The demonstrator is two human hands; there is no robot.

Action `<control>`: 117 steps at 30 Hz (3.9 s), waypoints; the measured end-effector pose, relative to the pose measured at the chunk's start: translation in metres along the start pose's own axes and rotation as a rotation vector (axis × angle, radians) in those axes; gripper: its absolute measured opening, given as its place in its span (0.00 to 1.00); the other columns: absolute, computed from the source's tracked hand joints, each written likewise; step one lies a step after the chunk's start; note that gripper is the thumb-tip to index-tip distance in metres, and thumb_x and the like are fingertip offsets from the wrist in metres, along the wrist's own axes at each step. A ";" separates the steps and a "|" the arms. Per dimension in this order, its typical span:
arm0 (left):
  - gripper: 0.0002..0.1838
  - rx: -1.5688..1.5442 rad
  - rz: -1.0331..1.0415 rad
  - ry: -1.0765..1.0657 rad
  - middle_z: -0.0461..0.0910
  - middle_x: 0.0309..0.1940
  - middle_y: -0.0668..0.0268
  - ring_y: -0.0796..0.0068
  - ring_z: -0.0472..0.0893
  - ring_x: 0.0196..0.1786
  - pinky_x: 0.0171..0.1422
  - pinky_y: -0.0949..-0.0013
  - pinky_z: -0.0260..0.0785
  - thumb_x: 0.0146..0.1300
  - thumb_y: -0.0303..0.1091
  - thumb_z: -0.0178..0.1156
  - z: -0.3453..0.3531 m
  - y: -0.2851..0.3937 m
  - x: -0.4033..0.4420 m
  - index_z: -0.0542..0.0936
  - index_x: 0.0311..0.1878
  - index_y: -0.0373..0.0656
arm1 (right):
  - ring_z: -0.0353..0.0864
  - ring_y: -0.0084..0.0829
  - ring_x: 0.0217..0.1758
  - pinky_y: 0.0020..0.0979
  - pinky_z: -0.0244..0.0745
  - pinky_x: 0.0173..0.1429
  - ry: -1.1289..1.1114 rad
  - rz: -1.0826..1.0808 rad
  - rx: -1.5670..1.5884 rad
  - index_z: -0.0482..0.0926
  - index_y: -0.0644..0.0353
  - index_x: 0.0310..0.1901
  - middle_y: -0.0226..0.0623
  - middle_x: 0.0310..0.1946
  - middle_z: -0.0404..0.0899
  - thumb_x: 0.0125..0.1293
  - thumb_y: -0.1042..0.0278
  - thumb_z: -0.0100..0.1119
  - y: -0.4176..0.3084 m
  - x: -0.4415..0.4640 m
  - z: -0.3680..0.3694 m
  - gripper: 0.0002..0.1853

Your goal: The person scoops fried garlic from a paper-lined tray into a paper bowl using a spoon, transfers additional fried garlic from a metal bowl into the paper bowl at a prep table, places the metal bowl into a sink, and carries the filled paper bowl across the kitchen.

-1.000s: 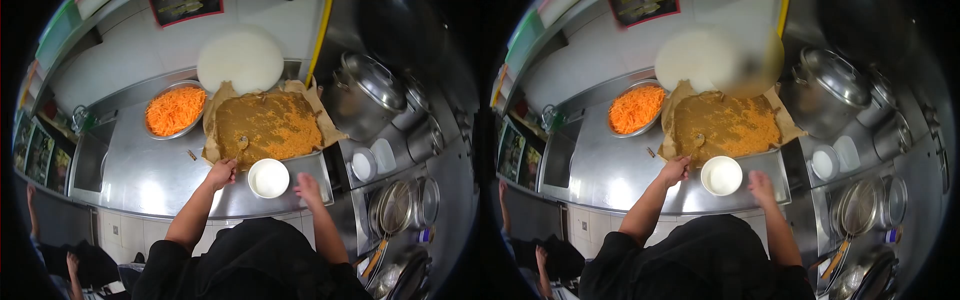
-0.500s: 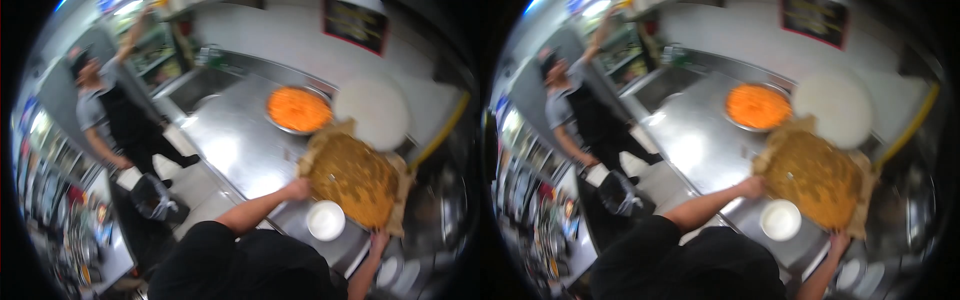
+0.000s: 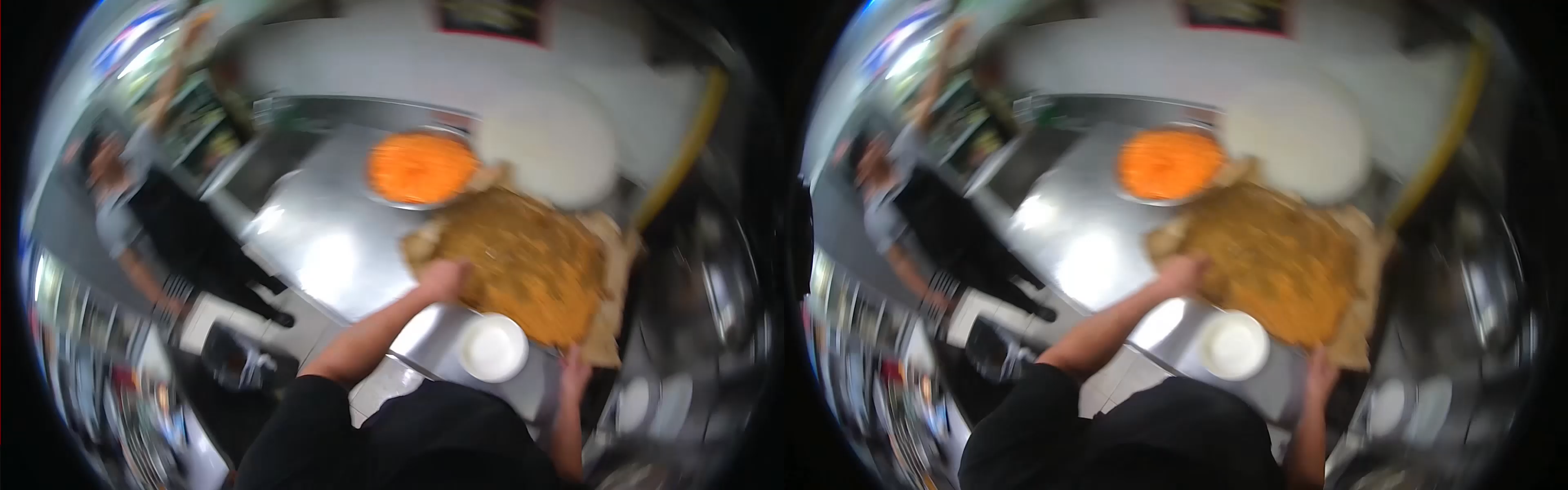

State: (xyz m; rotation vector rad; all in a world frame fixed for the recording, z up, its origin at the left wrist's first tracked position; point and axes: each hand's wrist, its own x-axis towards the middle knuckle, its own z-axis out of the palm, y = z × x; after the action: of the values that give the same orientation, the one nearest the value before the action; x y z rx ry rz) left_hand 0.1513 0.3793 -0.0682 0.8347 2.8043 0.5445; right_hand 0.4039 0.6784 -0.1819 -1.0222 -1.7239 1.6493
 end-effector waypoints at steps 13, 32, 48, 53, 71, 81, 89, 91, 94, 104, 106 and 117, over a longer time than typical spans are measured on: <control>0.11 0.100 0.174 -0.102 0.82 0.43 0.44 0.43 0.82 0.46 0.49 0.47 0.75 0.73 0.35 0.42 0.061 0.126 0.175 0.72 0.48 0.41 | 0.80 0.42 0.56 0.38 0.75 0.57 0.042 -0.229 -0.138 0.68 0.68 0.62 0.50 0.53 0.78 0.60 0.64 0.69 -0.003 -0.037 0.004 0.31; 0.18 0.073 0.407 -0.093 0.81 0.44 0.45 0.43 0.82 0.47 0.53 0.50 0.75 0.66 0.26 0.50 0.114 0.111 0.223 0.74 0.58 0.48 | 0.79 0.50 0.58 0.41 0.72 0.62 0.111 -0.296 -0.238 0.72 0.67 0.59 0.52 0.53 0.79 0.55 0.62 0.72 -0.008 -0.034 0.009 0.32; 0.17 0.166 0.514 -0.373 0.80 0.48 0.44 0.47 0.81 0.52 0.54 0.51 0.75 0.68 0.27 0.49 0.037 0.125 0.152 0.76 0.59 0.47 | 0.78 0.50 0.59 0.41 0.72 0.63 0.141 -0.354 -0.302 0.71 0.66 0.60 0.52 0.56 0.78 0.55 0.64 0.73 -0.024 -0.038 0.012 0.33; 0.19 -0.042 0.407 -0.286 0.80 0.48 0.43 0.46 0.81 0.53 0.55 0.50 0.74 0.67 0.26 0.48 0.082 0.139 0.187 0.76 0.59 0.48 | 0.75 0.37 0.63 0.36 0.70 0.66 0.055 -0.291 -0.202 0.66 0.68 0.64 0.45 0.60 0.74 0.60 0.68 0.69 -0.013 -0.036 0.011 0.33; 0.22 0.067 0.489 -0.450 0.79 0.51 0.46 0.46 0.80 0.56 0.57 0.51 0.75 0.66 0.27 0.49 0.073 0.126 0.125 0.76 0.62 0.53 | 0.87 0.35 0.38 0.33 0.80 0.45 0.223 -0.401 -0.542 0.83 0.66 0.44 0.45 0.36 0.86 0.66 0.61 0.65 -0.126 0.063 -0.013 0.15; 0.24 0.022 0.449 -0.356 0.80 0.50 0.46 0.45 0.80 0.55 0.59 0.53 0.73 0.64 0.25 0.49 0.067 0.118 0.108 0.76 0.63 0.51 | 0.84 0.53 0.44 0.47 0.77 0.50 0.092 -0.160 -0.932 0.86 0.64 0.35 0.54 0.37 0.84 0.63 0.50 0.60 -0.109 0.133 0.016 0.21; 0.21 -0.191 0.417 -0.246 0.81 0.45 0.46 0.44 0.81 0.49 0.55 0.52 0.74 0.66 0.29 0.52 0.097 0.134 0.132 0.77 0.62 0.50 | 0.85 0.42 0.33 0.39 0.77 0.43 0.196 -0.235 -0.799 0.85 0.64 0.34 0.46 0.28 0.85 0.61 0.55 0.66 -0.112 0.136 -0.005 0.16; 0.22 -0.148 0.401 -0.328 0.81 0.46 0.47 0.46 0.81 0.50 0.56 0.52 0.74 0.65 0.29 0.53 0.094 0.140 0.131 0.77 0.62 0.51 | 0.86 0.46 0.36 0.41 0.77 0.45 0.184 -0.198 -0.762 0.86 0.63 0.34 0.48 0.30 0.85 0.61 0.54 0.64 -0.115 0.137 -0.010 0.17; 0.21 -0.076 0.521 -0.384 0.82 0.48 0.50 0.48 0.82 0.50 0.57 0.53 0.74 0.65 0.29 0.54 0.092 0.127 0.121 0.78 0.62 0.51 | 0.86 0.47 0.37 0.42 0.78 0.46 0.172 -0.141 -0.706 0.86 0.63 0.34 0.49 0.31 0.85 0.61 0.53 0.63 -0.115 0.138 -0.016 0.18; 0.16 -0.138 0.474 -0.264 0.82 0.47 0.48 0.45 0.81 0.49 0.56 0.52 0.73 0.69 0.31 0.51 0.068 0.095 0.126 0.79 0.58 0.49 | 0.84 0.53 0.40 0.47 0.77 0.46 0.147 -0.181 -0.855 0.83 0.65 0.31 0.52 0.31 0.84 0.62 0.52 0.63 -0.110 0.138 0.009 0.20; 0.16 -0.149 0.423 -0.248 0.82 0.46 0.48 0.44 0.81 0.48 0.54 0.51 0.74 0.69 0.31 0.51 0.064 0.090 0.126 0.79 0.58 0.48 | 0.84 0.53 0.41 0.46 0.77 0.47 0.138 -0.201 -0.858 0.84 0.65 0.33 0.52 0.32 0.84 0.62 0.52 0.62 -0.101 0.139 0.011 0.20; 0.17 -0.093 0.180 -0.052 0.83 0.40 0.46 0.44 0.82 0.45 0.49 0.48 0.74 0.64 0.29 0.54 0.068 0.091 0.183 0.78 0.57 0.48 | 0.85 0.33 0.36 0.34 0.78 0.45 0.240 -0.142 -0.575 0.84 0.68 0.42 0.38 0.31 0.86 0.64 0.52 0.66 -0.127 0.094 0.004 0.21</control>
State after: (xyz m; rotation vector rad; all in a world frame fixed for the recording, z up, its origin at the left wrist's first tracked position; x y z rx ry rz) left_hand 0.0616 0.5716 -0.1049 1.0712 2.6504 0.6636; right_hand 0.3279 0.7574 -0.0685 -1.2515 -2.0912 0.9082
